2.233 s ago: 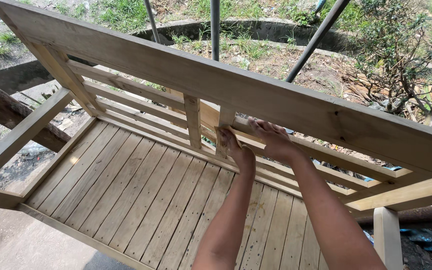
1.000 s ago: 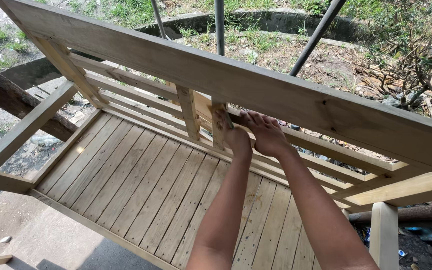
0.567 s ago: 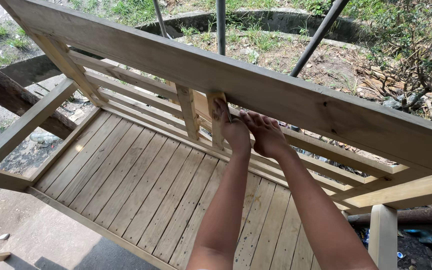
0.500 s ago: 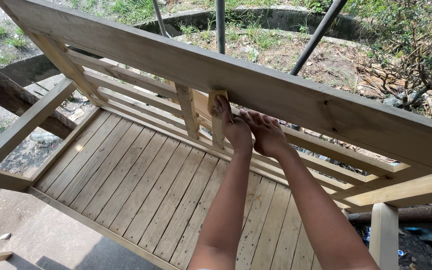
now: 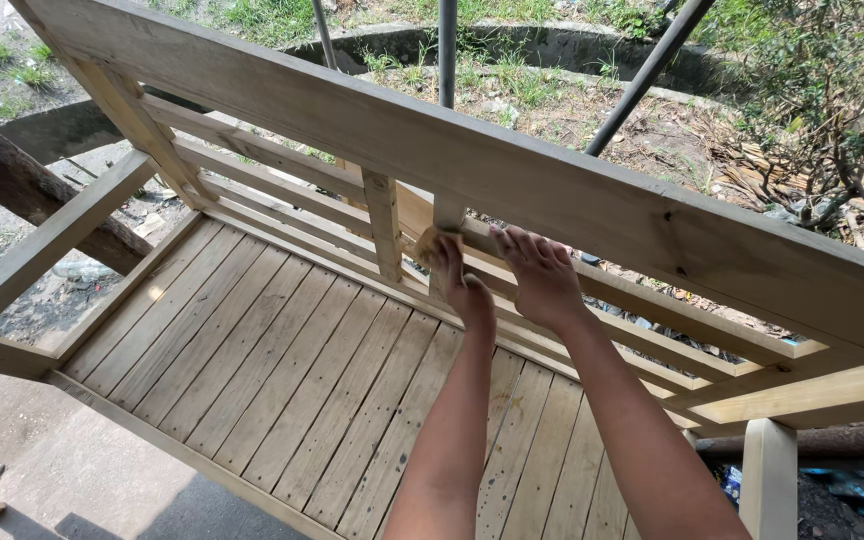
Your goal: The person sands the top rail and slats of a wooden bench frame using a sanding block. They move the block back and forth along the wood surfaces to smooth them.
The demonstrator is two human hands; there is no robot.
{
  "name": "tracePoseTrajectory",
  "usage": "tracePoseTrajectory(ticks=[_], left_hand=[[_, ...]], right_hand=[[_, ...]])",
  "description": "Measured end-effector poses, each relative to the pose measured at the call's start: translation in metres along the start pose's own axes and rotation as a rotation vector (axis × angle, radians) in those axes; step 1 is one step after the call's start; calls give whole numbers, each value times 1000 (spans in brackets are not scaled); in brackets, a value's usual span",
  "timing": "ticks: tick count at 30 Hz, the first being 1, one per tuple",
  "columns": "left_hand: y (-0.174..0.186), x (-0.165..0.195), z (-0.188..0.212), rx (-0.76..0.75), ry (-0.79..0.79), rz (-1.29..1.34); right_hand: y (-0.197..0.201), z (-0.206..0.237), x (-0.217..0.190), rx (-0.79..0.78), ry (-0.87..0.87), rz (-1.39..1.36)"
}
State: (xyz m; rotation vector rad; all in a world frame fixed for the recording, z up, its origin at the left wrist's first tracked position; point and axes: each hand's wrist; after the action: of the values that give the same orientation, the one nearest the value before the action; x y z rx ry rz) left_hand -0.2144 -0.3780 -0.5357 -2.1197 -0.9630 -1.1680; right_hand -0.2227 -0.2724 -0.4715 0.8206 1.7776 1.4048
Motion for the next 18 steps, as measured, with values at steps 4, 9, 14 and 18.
tracePoseTrajectory(ticks=[4, 9, 14, 18], left_hand=[[14, -16, 11, 153, 292, 302], [26, -24, 26, -51, 49, 124], [23, -33, 35, 135, 345, 361], [17, -47, 35, 271, 383, 467]], right_hand=[[-3, 5, -3, 54, 31, -8], [-13, 14, -12, 208, 24, -18], [-18, 12, -19, 389, 87, 34], [-23, 9, -19, 437, 105, 28]])
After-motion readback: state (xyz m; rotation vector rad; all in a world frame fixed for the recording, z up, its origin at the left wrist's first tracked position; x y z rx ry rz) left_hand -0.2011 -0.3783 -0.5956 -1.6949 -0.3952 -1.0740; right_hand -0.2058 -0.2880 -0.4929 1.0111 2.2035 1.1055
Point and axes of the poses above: each hand's wrist, its own z-axis away from the middle knuckle, its own y-axis out of the back of the hand, x = y × z, and after that the axes turned 8 degrees about -y, right-handed
